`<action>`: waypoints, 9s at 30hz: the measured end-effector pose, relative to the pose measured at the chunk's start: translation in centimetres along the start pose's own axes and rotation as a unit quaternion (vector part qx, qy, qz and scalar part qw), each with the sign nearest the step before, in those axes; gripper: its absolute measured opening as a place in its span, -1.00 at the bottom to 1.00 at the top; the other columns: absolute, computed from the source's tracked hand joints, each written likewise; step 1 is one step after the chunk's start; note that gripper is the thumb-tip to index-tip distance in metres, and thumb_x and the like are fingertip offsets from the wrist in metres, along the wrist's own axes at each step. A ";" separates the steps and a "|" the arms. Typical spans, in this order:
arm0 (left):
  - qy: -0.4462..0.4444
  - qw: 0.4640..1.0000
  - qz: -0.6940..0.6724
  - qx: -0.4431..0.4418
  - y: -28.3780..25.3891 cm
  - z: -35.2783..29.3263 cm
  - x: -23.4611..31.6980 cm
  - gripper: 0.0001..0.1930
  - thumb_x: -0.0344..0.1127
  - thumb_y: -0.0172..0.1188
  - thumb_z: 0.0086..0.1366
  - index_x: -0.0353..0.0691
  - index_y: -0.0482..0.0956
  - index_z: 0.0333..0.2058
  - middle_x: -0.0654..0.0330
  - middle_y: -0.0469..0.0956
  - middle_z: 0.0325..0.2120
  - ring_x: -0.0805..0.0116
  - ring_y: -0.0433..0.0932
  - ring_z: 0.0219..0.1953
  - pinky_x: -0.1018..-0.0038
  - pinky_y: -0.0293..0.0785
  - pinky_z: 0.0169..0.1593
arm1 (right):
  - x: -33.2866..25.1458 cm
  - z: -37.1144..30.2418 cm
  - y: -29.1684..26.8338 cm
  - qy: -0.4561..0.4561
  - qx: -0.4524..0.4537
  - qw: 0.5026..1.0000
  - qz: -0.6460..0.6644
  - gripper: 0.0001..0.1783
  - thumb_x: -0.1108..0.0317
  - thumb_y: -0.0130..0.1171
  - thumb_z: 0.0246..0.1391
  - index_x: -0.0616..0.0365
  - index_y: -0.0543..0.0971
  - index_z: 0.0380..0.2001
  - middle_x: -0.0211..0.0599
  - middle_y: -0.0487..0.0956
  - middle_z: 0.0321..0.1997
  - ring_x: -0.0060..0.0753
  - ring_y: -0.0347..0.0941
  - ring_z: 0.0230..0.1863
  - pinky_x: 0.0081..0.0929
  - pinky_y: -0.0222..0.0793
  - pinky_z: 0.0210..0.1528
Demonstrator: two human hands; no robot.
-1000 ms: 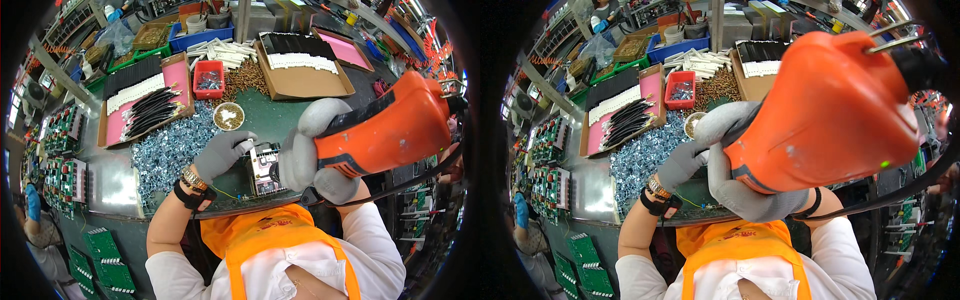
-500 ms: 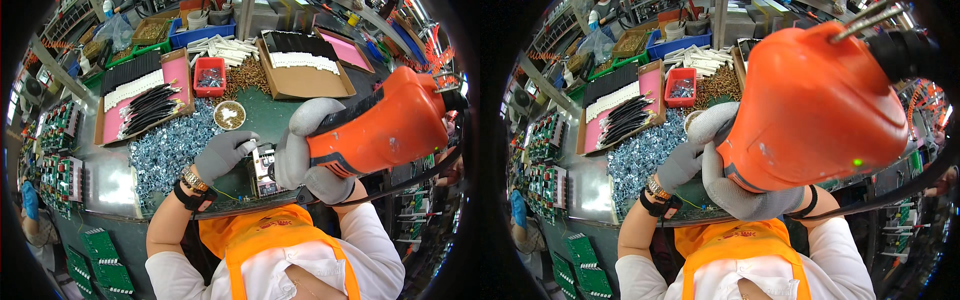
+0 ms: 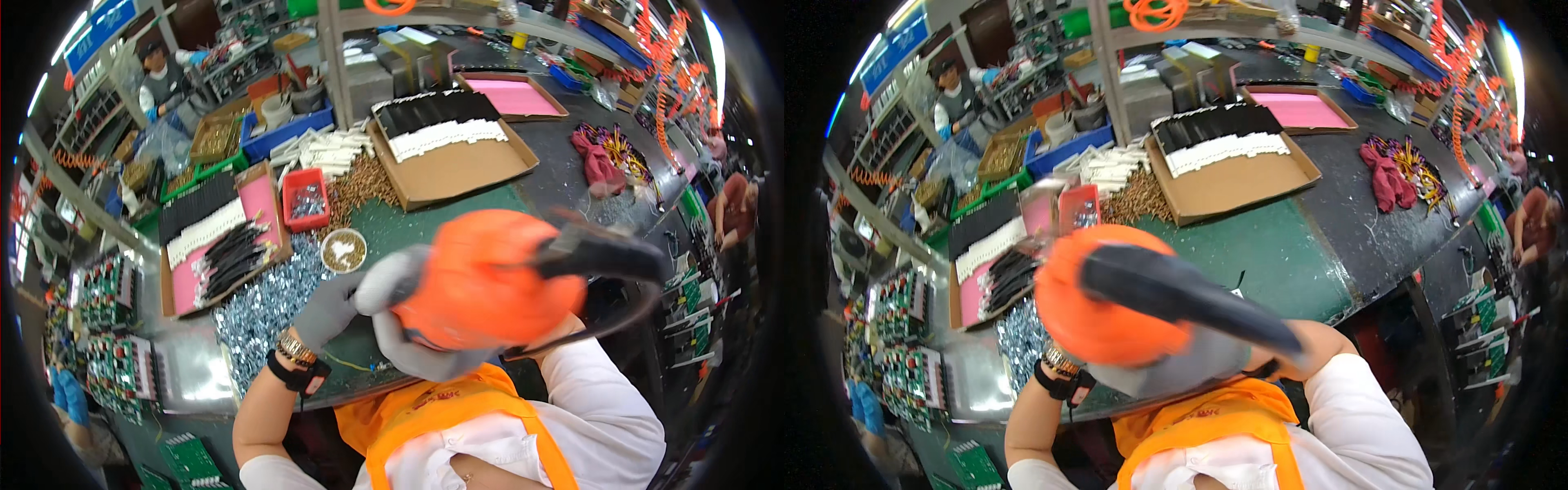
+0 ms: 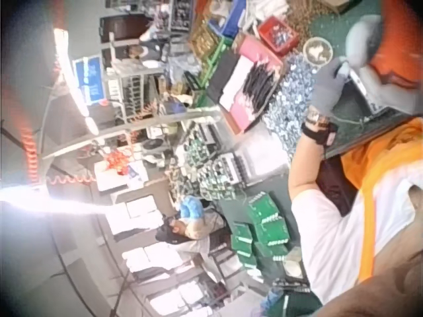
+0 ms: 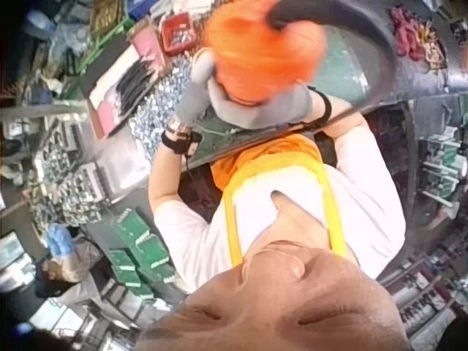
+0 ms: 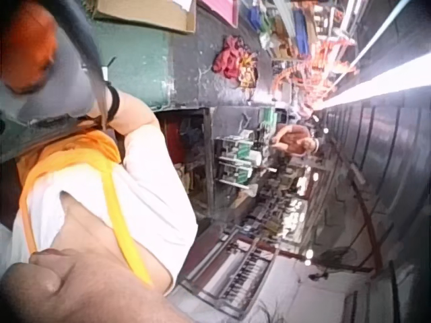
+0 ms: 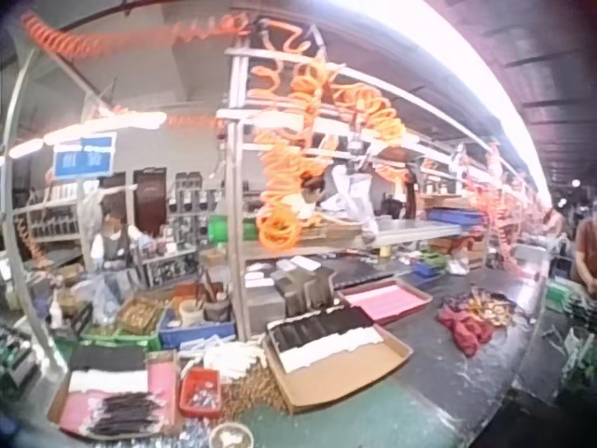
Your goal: Using an electric screwdriver to secure components on a circuit board assembly at a production workstation.
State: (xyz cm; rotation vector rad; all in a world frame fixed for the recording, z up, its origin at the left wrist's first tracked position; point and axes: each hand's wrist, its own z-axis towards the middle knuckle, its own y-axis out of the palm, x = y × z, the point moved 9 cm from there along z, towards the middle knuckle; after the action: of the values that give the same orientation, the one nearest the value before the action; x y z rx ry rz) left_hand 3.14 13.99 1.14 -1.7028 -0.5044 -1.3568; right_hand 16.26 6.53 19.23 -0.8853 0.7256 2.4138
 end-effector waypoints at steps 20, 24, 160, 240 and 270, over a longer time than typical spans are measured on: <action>-0.098 0.740 0.661 -0.070 -0.6 38.9 -10.3 -0.62 -0.09 0.17 0.20 -0.31 0.58 -0.18 -0.09 0.59 -0.16 -0.04 0.49 -0.01 0.20 0.47 0.01 | -4.3 -19.1 -21.4 0.017 0.424 0.867 -0.260 -0.50 0.75 0.09 -0.07 0.15 0.36 -0.02 -0.49 0.43 -0.49 -0.63 0.40 -0.49 -0.56 0.42 -0.38; -0.133 0.700 0.701 -0.018 -1.3 42.1 -13.5 -0.73 -0.19 0.15 0.21 -0.23 0.64 -0.24 0.04 0.63 -0.25 0.06 0.58 -0.14 0.23 0.50 -0.12 | -4.6 -20.3 -22.5 -0.007 0.420 0.874 -0.246 -0.46 0.69 0.15 -0.09 0.18 0.31 0.01 -0.41 0.49 -0.48 -0.56 0.45 -0.47 -0.47 0.47 -0.36; -0.086 0.872 0.481 -0.031 -2.8 8.6 -6.9 -0.81 -0.40 0.16 0.14 -0.09 0.64 -0.25 0.05 0.60 -0.26 0.06 0.59 -0.20 0.23 0.50 -0.12 | -7.7 -6.4 -11.0 -0.077 0.215 0.959 -0.165 -0.29 0.25 0.35 -0.02 0.26 0.23 0.12 -0.40 0.45 -0.52 -0.48 0.35 -0.63 -0.46 0.29 -0.58; 0.034 0.833 -0.539 0.120 2.4 -2.9 6.1 -0.76 -0.52 0.14 0.26 -0.22 0.43 -0.10 0.18 0.50 -0.28 0.42 0.48 -0.29 0.50 0.45 -0.17 | -9.6 -2.1 -1.2 -0.319 0.047 0.946 0.038 -0.45 0.46 0.25 0.07 0.31 0.28 0.09 -0.49 0.39 -0.67 -0.67 0.30 -0.78 -0.70 0.31 -0.76; 0.145 0.935 0.086 0.314 -7.2 -1.8 7.1 -0.70 -0.51 0.19 0.16 -0.26 0.51 -0.09 0.19 0.54 -0.32 0.37 0.52 -0.27 0.46 0.46 -0.13 | -10.7 -2.8 -7.2 -0.304 0.150 0.941 0.014 -0.40 0.30 0.21 0.13 0.33 0.27 0.17 -0.56 0.28 -0.58 -0.75 0.16 -0.70 -0.69 0.14 -0.67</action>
State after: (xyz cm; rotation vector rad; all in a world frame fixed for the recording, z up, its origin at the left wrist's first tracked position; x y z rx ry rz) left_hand -1.03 14.93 10.42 -0.9826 -0.5313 -1.1317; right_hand 28.94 7.63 22.48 0.0070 0.8202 2.3172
